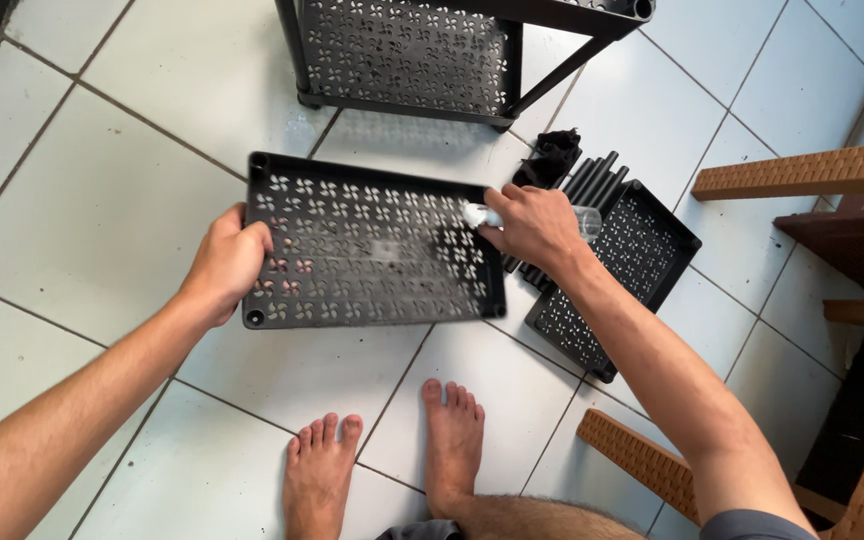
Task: The person assembles a black plastic three-tier shelf by inserting vertical poles into the corner holes of the trays and attaching wheels. They use a spray bottle to lubricate the poles and a dark cloth to wipe them before insertion.
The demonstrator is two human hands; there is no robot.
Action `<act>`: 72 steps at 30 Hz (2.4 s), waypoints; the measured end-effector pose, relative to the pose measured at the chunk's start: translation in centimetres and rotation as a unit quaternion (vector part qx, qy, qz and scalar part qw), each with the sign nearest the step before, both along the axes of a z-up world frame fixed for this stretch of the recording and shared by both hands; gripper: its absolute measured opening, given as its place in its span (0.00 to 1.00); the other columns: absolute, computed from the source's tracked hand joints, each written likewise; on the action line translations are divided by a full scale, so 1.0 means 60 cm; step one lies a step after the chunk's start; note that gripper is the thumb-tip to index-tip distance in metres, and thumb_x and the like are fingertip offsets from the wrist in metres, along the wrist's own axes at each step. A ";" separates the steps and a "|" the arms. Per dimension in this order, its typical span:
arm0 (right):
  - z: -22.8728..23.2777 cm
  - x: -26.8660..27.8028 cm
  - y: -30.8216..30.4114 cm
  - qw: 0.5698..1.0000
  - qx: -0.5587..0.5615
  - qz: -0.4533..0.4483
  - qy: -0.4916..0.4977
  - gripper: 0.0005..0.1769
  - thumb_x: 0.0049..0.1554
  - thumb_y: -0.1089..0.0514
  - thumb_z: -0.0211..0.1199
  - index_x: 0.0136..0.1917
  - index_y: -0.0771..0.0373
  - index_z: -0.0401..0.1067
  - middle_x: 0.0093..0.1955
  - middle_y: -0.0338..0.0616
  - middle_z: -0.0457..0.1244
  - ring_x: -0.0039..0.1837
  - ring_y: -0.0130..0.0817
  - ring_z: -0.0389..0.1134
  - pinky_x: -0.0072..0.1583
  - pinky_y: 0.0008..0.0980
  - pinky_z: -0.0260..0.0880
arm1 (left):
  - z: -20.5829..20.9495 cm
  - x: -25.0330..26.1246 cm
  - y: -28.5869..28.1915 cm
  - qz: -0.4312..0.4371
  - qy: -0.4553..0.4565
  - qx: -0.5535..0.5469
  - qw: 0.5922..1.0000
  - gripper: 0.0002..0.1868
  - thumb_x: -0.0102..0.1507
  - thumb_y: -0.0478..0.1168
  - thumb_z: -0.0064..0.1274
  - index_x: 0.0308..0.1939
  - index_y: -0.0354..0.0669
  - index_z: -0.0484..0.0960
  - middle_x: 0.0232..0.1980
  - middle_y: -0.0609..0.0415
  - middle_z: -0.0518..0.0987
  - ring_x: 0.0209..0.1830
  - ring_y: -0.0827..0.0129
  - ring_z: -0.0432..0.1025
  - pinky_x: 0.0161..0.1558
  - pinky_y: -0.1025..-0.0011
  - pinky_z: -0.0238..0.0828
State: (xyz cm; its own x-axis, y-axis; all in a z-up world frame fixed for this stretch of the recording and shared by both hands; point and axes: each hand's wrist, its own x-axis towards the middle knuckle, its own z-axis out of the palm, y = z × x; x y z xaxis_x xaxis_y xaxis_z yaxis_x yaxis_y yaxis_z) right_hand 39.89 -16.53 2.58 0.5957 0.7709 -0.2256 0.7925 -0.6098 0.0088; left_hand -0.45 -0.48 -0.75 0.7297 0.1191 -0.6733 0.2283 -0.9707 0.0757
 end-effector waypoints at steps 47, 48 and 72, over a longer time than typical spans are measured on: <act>0.119 -0.139 0.226 0.621 0.198 -0.420 0.632 0.21 0.57 0.39 0.61 0.45 0.61 0.71 0.30 0.40 0.63 0.28 0.30 0.67 0.29 0.35 0.69 | 0.036 0.365 0.241 0.464 -0.097 -0.604 0.641 0.44 0.69 0.69 0.19 0.57 0.38 0.79 0.51 0.55 0.82 0.52 0.73 0.76 0.57 0.72 0.72; 0.121 -0.141 0.225 0.615 0.200 -0.418 0.638 0.22 0.57 0.39 0.61 0.44 0.61 0.70 0.30 0.40 0.62 0.27 0.30 0.67 0.28 0.34 0.69 | 0.037 0.367 0.241 0.470 -0.103 -0.601 0.638 0.44 0.69 0.69 0.19 0.59 0.38 0.78 0.53 0.54 0.82 0.53 0.72 0.76 0.58 0.72 0.71; 0.155 -0.180 0.191 0.829 0.186 -0.260 0.459 0.21 0.57 0.42 0.66 0.41 0.63 0.76 0.26 0.39 0.65 0.28 0.26 0.68 0.33 0.30 0.69 | 0.027 0.380 0.254 0.438 -0.261 -0.550 0.662 0.46 0.69 0.70 0.18 0.71 0.34 0.63 0.69 0.51 0.71 0.70 0.69 0.63 0.70 0.69 0.56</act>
